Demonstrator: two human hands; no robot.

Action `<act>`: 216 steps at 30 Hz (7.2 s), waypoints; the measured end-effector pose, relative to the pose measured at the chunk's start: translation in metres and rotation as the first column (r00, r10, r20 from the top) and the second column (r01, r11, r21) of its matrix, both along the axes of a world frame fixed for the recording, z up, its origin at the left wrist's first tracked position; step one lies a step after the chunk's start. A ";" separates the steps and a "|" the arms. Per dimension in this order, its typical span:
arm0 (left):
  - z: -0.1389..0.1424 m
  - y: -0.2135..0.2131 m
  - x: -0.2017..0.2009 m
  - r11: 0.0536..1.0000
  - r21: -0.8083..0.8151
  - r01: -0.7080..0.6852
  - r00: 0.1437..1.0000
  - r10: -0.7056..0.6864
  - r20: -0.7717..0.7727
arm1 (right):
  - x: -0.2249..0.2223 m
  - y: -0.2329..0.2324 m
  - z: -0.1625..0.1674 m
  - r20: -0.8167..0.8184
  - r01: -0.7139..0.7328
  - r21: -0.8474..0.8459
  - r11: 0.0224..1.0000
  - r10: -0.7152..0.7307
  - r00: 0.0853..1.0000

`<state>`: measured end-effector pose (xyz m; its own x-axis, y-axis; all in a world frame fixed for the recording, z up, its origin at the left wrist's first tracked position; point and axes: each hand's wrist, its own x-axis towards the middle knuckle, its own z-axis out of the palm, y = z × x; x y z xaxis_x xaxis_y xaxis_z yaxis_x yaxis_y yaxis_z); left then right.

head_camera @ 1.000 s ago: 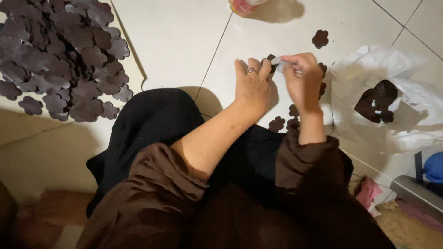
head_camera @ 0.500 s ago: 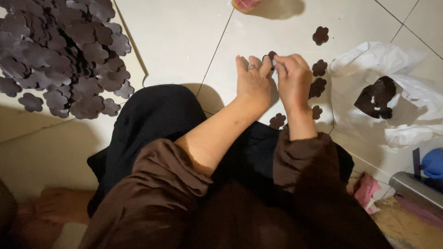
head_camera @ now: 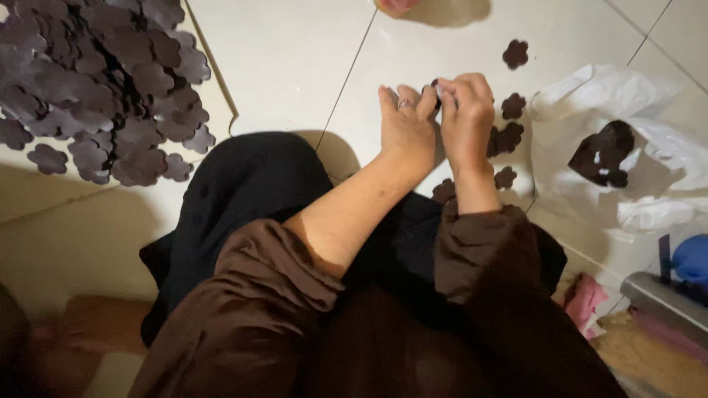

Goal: The person sits on a tiled floor and wipes small, dark, flower-shaped decorative pieces with a white cloth. They pick up each piece, rub it with the cloth, and place it back down, occasionally moving a plastic bottle aside.

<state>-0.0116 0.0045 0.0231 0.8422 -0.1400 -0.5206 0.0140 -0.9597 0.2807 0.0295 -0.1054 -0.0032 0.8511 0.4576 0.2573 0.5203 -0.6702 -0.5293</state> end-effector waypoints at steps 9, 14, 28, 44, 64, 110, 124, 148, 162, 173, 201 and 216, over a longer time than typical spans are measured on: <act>-0.011 -0.006 -0.001 1.000 -0.001 0.008 1.000 -0.008 -0.009 | -0.003 -0.007 0.002 -0.058 0.009 -0.073 0.997 -0.013 0.998; -0.008 -0.005 0.000 0.999 0.029 -0.045 0.996 0.043 0.077 | 0.005 -0.001 0.002 -0.138 0.070 0.066 0.995 -0.061 0.989; 0.000 -0.002 0.002 0.998 -0.029 -0.052 0.998 0.051 -0.037 | 0.013 -0.003 0.006 -0.176 0.033 0.089 0.995 -0.017 0.984; -0.012 -0.010 0.001 0.997 0.065 -0.029 0.999 0.026 0.038 | 0.018 -0.010 0.009 -0.171 -0.012 0.045 0.999 0.020 0.985; -0.014 -0.003 0.002 0.996 -0.050 -0.075 0.989 0.081 0.125 | 0.019 -0.029 -0.003 -0.289 0.100 0.074 0.992 -0.075 0.954; -0.030 0.008 0.009 0.998 -0.060 -0.013 0.969 -0.002 -0.246 | 0.009 0.011 0.002 -0.233 0.094 0.087 0.992 -0.071 0.970; -0.039 0.000 0.005 0.996 -0.074 -0.058 0.995 0.051 -0.089 | 0.013 0.004 0.001 -0.261 0.078 0.104 0.992 -0.049 0.964; -0.014 0.019 0.012 0.963 -0.209 -0.169 0.970 0.125 -0.209 | 0.017 -0.013 -0.005 -0.250 0.089 0.088 0.992 -0.065 0.966; -0.055 0.010 0.019 0.974 -0.198 -0.108 0.737 0.212 0.642 | 0.031 -0.004 -0.002 -0.123 0.052 0.099 0.994 -0.040 0.992; -0.057 0.022 0.023 0.844 -0.444 -0.301 0.857 0.444 0.261 | 0.037 -0.016 0.000 -0.266 0.177 0.021 0.984 -0.165 0.950; -0.031 0.022 0.005 0.987 -0.160 -0.024 0.998 0.016 -0.053 | 0.022 -0.023 0.017 -0.449 0.036 -0.089 0.995 -0.072 0.891; -0.032 -0.002 0.011 0.959 -0.245 -0.142 0.979 0.099 -0.178 | 0.030 -0.014 0.016 -0.396 0.054 -0.037 0.998 -0.065 0.916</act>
